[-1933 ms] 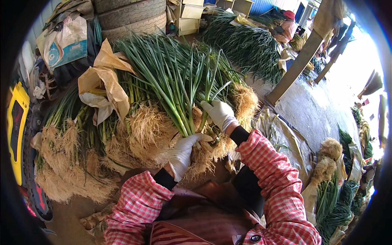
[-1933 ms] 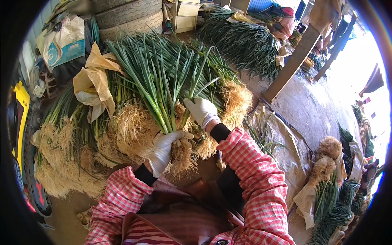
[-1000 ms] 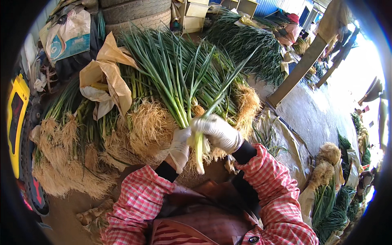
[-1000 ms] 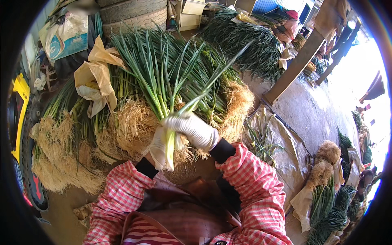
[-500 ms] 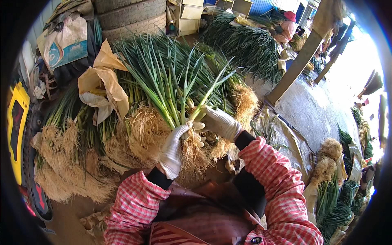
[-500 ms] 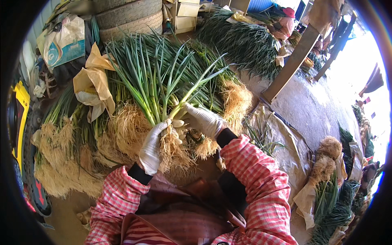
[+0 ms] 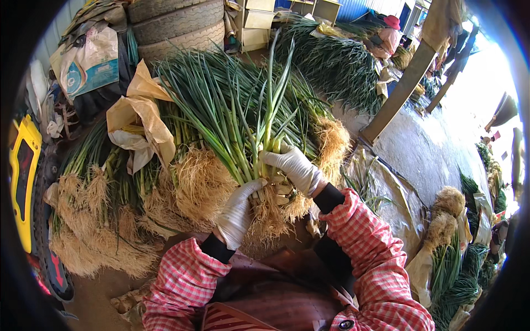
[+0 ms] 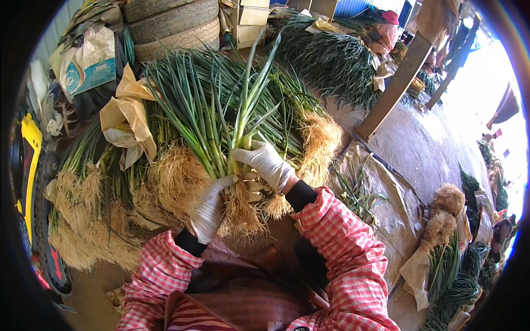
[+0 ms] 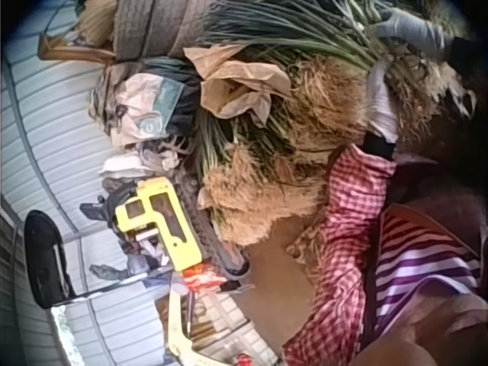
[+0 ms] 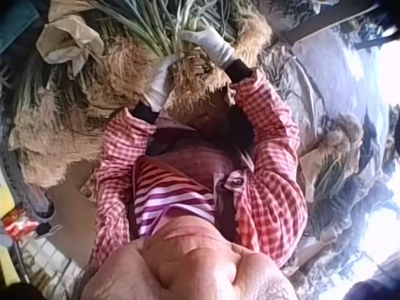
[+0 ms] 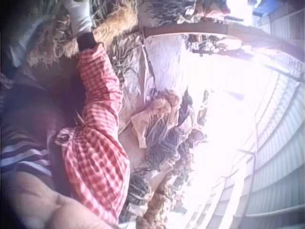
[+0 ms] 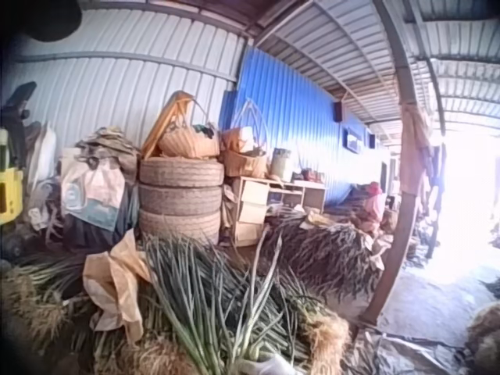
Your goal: The person gathers green onions from a pile, aligns them by the roots, and ties them into bundles using a thin strip of material. The person repeats this process multiple times, creating several neat bundles of onions.
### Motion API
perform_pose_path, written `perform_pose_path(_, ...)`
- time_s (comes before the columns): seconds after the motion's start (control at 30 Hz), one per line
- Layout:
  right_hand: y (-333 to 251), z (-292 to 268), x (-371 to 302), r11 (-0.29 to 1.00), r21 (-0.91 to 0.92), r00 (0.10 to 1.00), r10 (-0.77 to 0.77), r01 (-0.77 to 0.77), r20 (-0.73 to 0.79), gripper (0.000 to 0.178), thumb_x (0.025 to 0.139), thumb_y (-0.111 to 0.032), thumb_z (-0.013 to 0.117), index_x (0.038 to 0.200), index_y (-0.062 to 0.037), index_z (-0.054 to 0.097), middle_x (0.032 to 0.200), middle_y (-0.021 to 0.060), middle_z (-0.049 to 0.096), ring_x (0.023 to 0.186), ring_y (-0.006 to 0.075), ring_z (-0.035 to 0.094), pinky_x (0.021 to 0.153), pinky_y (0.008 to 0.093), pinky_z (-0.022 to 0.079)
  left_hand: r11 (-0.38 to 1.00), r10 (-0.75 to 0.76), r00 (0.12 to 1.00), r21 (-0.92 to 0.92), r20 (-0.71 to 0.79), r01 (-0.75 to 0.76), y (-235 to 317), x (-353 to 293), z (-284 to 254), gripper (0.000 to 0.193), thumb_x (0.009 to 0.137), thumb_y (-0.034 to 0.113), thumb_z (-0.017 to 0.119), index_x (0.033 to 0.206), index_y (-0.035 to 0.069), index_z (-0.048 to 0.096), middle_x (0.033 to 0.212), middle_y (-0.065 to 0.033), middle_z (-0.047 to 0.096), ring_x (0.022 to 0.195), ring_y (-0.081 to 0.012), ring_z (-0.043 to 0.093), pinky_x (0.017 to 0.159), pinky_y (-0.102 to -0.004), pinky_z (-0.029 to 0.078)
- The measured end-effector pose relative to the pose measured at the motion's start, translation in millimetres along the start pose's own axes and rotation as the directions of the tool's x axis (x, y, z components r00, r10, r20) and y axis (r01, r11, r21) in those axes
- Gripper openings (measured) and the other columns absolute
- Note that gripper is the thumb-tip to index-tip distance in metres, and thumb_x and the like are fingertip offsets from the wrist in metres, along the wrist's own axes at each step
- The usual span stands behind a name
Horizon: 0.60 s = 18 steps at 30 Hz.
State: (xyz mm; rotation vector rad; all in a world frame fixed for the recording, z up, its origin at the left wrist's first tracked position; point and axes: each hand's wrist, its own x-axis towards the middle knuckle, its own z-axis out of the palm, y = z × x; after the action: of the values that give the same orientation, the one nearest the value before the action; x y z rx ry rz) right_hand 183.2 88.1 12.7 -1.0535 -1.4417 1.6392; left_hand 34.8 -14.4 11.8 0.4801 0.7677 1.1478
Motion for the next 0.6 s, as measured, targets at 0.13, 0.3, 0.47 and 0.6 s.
perform_pose_path(0.13,-12.8,9.2,-9.8,0.844,-0.536,1.000,0.006,-0.005,0.002,0.027,0.090,-0.026,0.069,0.097,-0.0006,0.069,0.077,0.0016,0.067,0.065,0.0065,0.058,0.059,0.0254,0.048,0.992,0.126,0.991,-0.004,-0.043,-0.126,-14.4,7.8,-12.4,0.026,0.098,0.033,0.054,0.100,0.008,0.063,0.081,-0.0021,0.062,0.072,-0.0130,0.056,0.070,-0.0261,0.046)
perform_pose_path(0.3,8.1,11.6,-9.1,0.551,-0.799,0.951,-0.300,0.241,0.080,0.028,0.088,-0.030,0.069,0.093,-0.0021,0.070,0.069,0.0078,0.063,0.062,0.0103,0.056,0.060,0.0284,0.048,0.985,0.170,0.985,-0.029,-0.021,-0.170,-15.4,7.3,-8.6,0.031,0.102,0.037,0.048,0.107,0.009,0.060,0.084,0.0001,0.060,0.074,-0.0109,0.054,0.072,-0.0249,0.043)
perform_pose_path(0.47,-3.6,21.7,-29.1,0.633,-0.710,0.930,-0.358,0.309,0.086,0.022,0.088,-0.025,0.069,0.084,-0.0039,0.067,0.063,0.0090,0.058,0.054,0.0164,0.055,0.054,0.0317,0.046,0.960,0.271,0.960,0.056,0.067,-0.275,-8.0,-7.5,-5.6,0.042,0.102,0.039,0.049,0.126,0.004,0.055,0.103,-0.0044,0.061,0.083,-0.0126,0.056,0.076,-0.0252,0.046)
perform_pose_path(0.6,-12.2,40.8,-49.7,0.497,-0.649,0.774,-0.587,0.577,0.238,0.029,0.082,-0.016,0.073,0.062,-0.0010,0.058,0.062,0.0107,0.057,0.051,0.0251,0.054,0.050,0.0348,0.045,0.976,0.219,0.957,-0.061,0.191,-0.211,-20.9,4.5,-36.7,0.044,0.101,0.032,0.050,0.134,0.003,0.050,0.117,-0.0073,0.063,0.108,-0.0158,0.058,0.097,-0.0311,0.046)
